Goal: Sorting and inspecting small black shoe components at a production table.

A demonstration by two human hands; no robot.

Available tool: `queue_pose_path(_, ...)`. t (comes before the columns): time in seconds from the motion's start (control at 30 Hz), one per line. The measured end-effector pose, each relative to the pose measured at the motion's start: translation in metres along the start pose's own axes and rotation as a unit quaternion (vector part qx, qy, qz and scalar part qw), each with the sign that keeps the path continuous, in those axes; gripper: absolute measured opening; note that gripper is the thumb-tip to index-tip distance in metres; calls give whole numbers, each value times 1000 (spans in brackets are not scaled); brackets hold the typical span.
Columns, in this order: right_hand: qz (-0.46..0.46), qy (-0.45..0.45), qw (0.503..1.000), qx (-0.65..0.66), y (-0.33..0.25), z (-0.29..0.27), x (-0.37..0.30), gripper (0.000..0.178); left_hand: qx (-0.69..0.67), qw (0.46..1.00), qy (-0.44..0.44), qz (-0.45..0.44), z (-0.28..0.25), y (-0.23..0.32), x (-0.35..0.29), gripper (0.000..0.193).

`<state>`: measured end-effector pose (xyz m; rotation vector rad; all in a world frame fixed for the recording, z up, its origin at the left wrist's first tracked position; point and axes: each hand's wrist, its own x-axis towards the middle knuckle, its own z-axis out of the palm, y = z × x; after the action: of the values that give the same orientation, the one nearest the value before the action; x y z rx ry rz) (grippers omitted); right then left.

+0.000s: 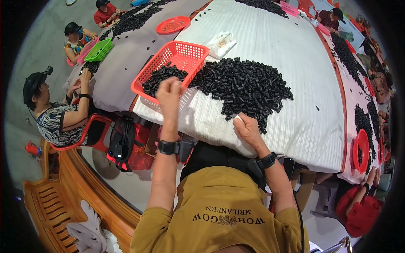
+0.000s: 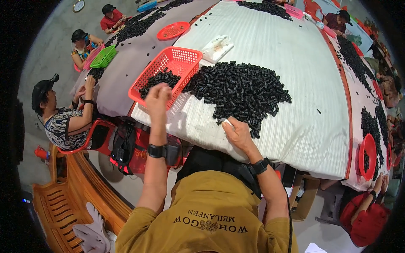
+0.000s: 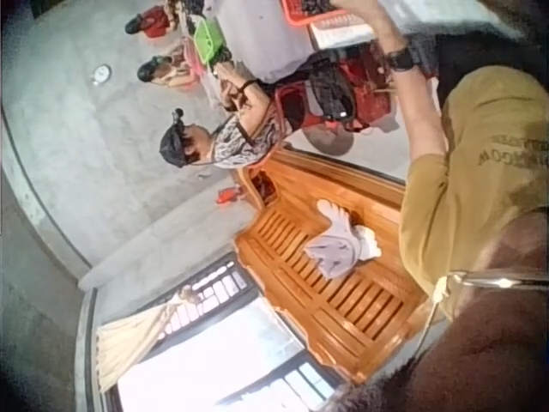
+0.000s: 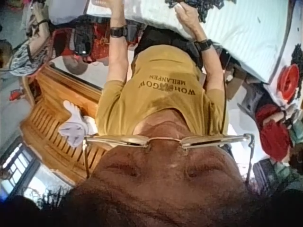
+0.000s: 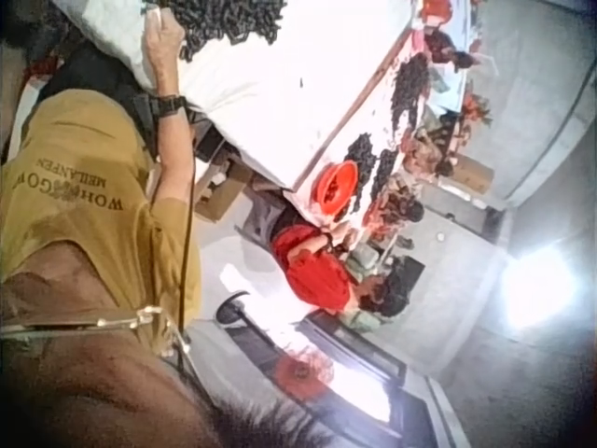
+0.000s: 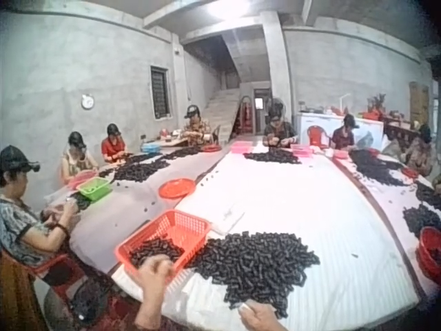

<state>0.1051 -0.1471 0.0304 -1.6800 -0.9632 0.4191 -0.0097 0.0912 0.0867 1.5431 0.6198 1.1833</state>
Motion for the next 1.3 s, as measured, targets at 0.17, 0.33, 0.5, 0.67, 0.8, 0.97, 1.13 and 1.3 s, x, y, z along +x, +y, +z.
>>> queue_pose_path(0.17, 24, -12, 1000, 13, -3, -1, -2, 28, 175, 959, -201, 96, 54, -29, -66, 11)
queue_pose_path(0.33, 37, -20, 999, 30, -3, 0, -3, 27, 337, 906, -222, 129, 74, -45, -81, 10)
queue_pose_path(0.5, -8, -7, 1000, -13, 1, -1, -1, 28, 380, 880, -242, 151, 78, -43, -83, 11)
queue_pose_path(0.67, -29, 1, 999, -30, -2, 0, -1, 28, 399, 869, -248, 157, 79, -39, -85, 12)
queue_pose_path(0.8, -33, 4, 999, -29, 0, 0, -1, 27, 393, 873, -255, 138, 80, -36, -89, 13)
queue_pose_path(0.97, -53, 14, 998, -38, 0, 2, -1, 28, 379, 881, -233, 161, 78, -39, -92, 15)
queue_pose_path(1.13, 5, 1, 1000, 21, 0, 0, 0, 27, 245, 951, -188, 34, 61, -39, -86, 17)
queue_pose_path(1.3, 42, 3, 997, 62, 5, 0, -1, 25, -244, 857, -271, -365, 47, -27, -93, 19)
